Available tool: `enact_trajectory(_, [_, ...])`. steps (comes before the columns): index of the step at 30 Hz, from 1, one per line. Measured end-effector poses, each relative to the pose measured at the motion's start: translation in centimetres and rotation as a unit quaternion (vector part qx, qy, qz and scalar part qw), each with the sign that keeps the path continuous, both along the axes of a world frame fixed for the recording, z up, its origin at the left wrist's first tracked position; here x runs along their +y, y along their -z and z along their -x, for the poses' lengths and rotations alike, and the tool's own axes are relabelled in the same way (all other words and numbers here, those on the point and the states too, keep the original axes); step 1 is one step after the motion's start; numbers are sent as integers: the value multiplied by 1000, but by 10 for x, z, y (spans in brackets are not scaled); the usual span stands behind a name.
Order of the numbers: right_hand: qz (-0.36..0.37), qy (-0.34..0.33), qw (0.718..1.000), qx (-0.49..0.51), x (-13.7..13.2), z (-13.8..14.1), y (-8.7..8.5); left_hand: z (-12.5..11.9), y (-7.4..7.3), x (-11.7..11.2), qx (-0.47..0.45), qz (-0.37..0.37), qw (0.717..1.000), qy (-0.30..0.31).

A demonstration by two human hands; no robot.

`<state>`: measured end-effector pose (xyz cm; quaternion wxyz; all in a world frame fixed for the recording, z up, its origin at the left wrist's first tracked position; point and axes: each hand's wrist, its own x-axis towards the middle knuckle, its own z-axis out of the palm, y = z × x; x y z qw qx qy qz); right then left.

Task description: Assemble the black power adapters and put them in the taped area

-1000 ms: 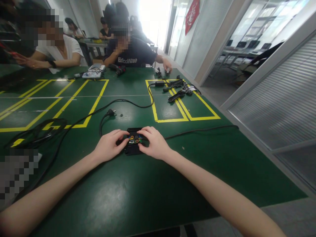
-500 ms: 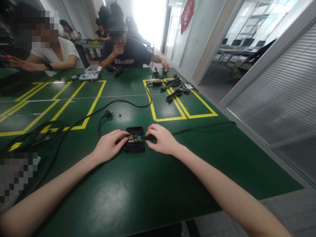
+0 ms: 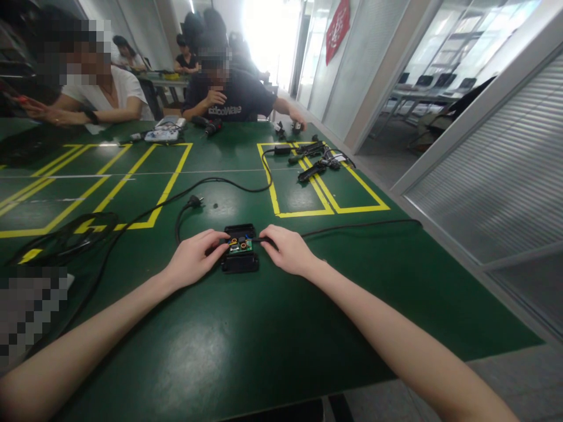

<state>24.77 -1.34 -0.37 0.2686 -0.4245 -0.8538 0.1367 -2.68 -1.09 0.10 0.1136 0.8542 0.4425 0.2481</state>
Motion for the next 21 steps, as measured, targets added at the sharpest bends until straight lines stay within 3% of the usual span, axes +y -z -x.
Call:
enact_trajectory(5, [36,-12,999,18,-4,4,-3,0,-1,0,5,2,1000,2])
enact_trajectory(21, [25,6,1000,-9,-6,7,-4,0,-1,0,12,-7,1000,-4])
